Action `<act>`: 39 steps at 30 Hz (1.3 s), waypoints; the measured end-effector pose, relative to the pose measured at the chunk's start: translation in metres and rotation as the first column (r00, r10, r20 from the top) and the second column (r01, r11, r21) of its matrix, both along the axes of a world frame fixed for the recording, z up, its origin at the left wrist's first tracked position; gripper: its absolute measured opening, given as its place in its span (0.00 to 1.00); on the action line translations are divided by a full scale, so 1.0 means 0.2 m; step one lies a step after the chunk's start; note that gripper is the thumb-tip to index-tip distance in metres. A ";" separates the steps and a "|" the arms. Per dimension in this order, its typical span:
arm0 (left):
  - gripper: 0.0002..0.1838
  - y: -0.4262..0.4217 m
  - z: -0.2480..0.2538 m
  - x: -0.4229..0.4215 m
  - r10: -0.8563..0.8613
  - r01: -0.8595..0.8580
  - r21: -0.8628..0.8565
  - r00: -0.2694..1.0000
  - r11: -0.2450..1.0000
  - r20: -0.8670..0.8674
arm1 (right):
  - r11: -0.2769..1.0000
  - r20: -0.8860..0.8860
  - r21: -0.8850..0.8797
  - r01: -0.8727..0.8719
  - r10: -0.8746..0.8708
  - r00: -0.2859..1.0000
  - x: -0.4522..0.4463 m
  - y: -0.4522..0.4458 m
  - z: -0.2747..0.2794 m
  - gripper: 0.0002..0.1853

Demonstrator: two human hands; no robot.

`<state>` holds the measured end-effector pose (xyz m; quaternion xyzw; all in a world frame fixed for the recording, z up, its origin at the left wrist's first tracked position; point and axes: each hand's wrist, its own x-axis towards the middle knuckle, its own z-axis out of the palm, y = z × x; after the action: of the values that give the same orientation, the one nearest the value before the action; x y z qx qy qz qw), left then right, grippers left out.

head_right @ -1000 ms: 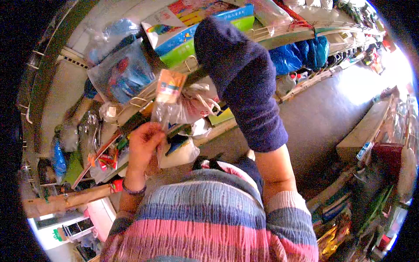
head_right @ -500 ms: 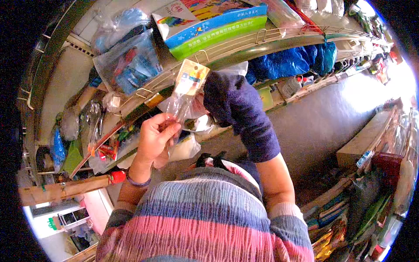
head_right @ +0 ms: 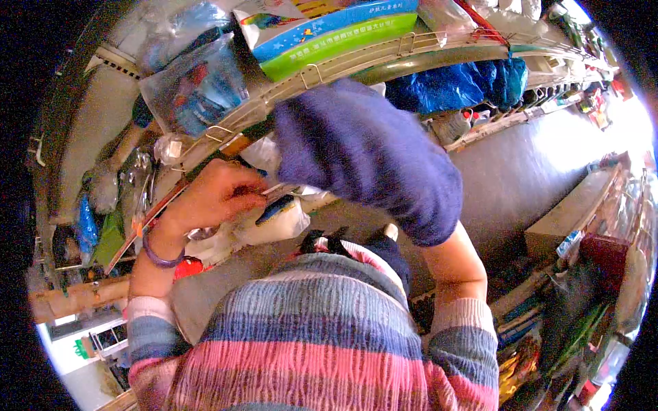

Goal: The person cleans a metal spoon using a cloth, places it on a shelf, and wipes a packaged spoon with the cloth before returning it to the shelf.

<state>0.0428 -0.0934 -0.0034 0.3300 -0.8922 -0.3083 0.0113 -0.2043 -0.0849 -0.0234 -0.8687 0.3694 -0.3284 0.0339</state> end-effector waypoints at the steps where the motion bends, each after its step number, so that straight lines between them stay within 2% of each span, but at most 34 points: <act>1: 0.10 -0.01 0.02 -0.02 -0.021 0.021 0.001 1.000 1.000 0.012 | 0.999 -0.062 0.048 0.008 -0.005 0.998 0.02 0.03 0.06 0.22; 4: 0.10 -0.01 0.04 -0.06 -0.053 0.053 -0.022 0.999 0.998 -0.005 | 0.970 -0.172 0.241 -0.034 0.077 0.982 0.11 0.12 0.16 0.13; 5: 0.10 -0.01 0.04 -0.07 -0.057 0.057 -0.034 0.998 0.998 -0.019 | 0.964 -0.100 0.227 -0.136 0.162 0.982 0.13 0.12 0.12 0.12; 8: 0.10 0.00 0.06 -0.08 -0.065 0.064 0.034 0.997 0.997 0.029 | 0.960 0.041 0.067 -0.271 0.269 0.962 0.14 0.10 -0.03 0.11; 10: 0.10 0.01 0.05 -0.08 -0.068 0.067 0.059 0.998 0.996 0.012 | 0.970 -0.002 0.062 -0.235 0.235 0.972 0.13 0.09 -0.10 0.10; 13: 0.10 0.02 0.06 -0.07 -0.063 0.059 0.092 0.997 0.994 0.035 | 0.960 -0.028 0.005 -0.279 0.279 0.960 0.08 0.05 -0.12 0.09; 16: 0.09 0.02 0.06 -0.04 -0.039 0.036 0.091 0.999 0.995 0.031 | 0.978 0.040 0.033 -0.207 0.206 0.978 0.02 0.04 -0.12 0.08; 17: 0.09 0.03 0.05 -0.03 -0.030 0.028 0.088 0.999 0.996 0.021 | 0.982 0.032 0.075 -0.175 0.174 0.984 0.00 0.04 -0.12 0.08; 20: 0.09 0.04 0.06 -0.03 -0.026 0.025 0.069 1.000 0.997 0.011 | 0.993 -0.081 -0.016 -0.120 0.119 0.990 0.01 0.03 -0.09 0.09; 23: 0.09 0.03 0.08 -0.04 -0.030 0.029 0.064 1.000 0.998 0.007 | 0.991 0.039 0.070 -0.111 0.109 0.993 -0.01 0.03 -0.10 0.09; 26: 0.08 0.03 0.06 -0.03 -0.017 0.021 0.066 0.998 0.998 -0.055 | 0.993 0.056 0.091 -0.078 0.073 0.996 -0.02 0.04 -0.09 0.08; 29: 0.08 0.03 0.07 -0.02 -0.010 0.014 0.082 0.999 0.997 -0.038 | 0.988 0.155 0.152 -0.021 -0.003 0.988 -0.02 0.05 -0.10 0.09; 32: 0.08 0.02 0.08 0.00 -0.016 0.016 0.084 1.000 0.996 -0.004 | 0.998 0.102 -0.022 0.062 -0.059 0.993 -0.06 0.02 -0.10 0.06; 36: 0.06 0.02 0.07 0.08 0.183 -0.178 0.234 0.983 0.956 0.002 | 0.940 0.158 0.059 0.337 -0.342 0.926 -0.21 0.02 -0.06 0.07; 38: 0.05 0.03 0.10 0.07 0.317 -0.285 0.364 0.948 0.887 -0.028 | 0.902 0.255 0.089 0.422 -0.430 0.866 -0.27 0.00 -0.08 0.07; 39: 0.05 0.04 0.11 0.07 0.367 -0.322 0.369 0.929 0.872 -0.057 | 0.898 0.308 0.113 0.426 -0.439 0.844 -0.29 0.00 -0.08 0.07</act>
<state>0.0571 -0.0863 0.0180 0.4603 -0.7464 -0.4766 0.0625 -0.2621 -0.0845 -0.0399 -0.6959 0.5513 -0.4587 0.0372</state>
